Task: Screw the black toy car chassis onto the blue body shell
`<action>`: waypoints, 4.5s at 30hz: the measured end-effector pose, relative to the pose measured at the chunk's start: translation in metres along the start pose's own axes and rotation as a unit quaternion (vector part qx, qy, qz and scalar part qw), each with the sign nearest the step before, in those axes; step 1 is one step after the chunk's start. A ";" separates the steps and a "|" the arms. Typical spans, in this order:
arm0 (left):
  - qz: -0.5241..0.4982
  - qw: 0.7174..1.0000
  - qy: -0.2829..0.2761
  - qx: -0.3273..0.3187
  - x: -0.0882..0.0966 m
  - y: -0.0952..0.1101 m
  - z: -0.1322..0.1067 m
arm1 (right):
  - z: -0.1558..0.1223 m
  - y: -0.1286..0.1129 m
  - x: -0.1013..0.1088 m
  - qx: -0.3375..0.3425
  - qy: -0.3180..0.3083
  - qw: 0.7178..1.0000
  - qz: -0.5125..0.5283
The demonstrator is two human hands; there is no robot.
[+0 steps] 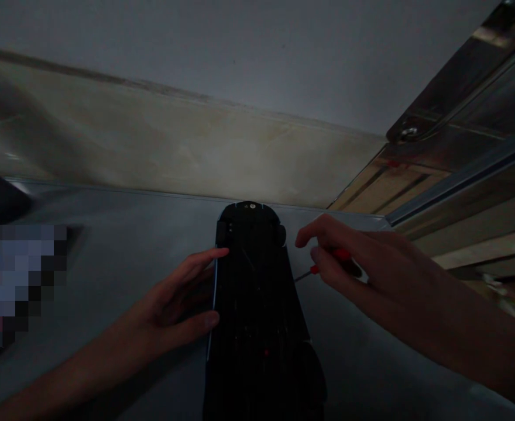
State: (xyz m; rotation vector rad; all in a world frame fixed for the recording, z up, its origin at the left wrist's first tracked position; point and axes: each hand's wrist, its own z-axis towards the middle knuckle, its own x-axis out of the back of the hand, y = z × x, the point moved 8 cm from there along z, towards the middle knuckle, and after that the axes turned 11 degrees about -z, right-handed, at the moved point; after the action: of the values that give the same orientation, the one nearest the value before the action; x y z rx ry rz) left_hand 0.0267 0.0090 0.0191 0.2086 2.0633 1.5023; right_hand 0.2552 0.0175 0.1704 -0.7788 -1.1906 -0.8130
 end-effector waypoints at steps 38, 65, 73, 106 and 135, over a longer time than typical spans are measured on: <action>0.041 0.992 0.001 -0.118 -0.002 0.022 -0.002 | -0.031 0.085 -0.125 -0.184 -0.082 0.979 0.003; 0.046 0.997 0.013 -0.064 -0.003 0.018 0.001 | -0.046 0.082 -0.118 -0.179 0.010 0.982 0.060; 0.081 0.995 0.017 -0.048 0.006 0.008 0.007 | -0.047 0.088 -0.121 -0.169 0.043 0.983 0.062; 0.104 0.993 0.019 -0.044 0.005 0.013 0.008 | -0.050 0.090 -0.125 -0.178 0.024 0.983 0.047; 0.105 0.993 0.027 -0.041 0.005 0.012 0.006 | -0.049 0.087 -0.121 -0.176 0.032 0.983 0.038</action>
State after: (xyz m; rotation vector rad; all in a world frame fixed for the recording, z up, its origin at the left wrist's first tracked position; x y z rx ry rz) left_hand 0.0235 0.0206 0.0272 0.3669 2.0697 1.7328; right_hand 0.3325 0.0341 0.0353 -1.0716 -0.9641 -0.9934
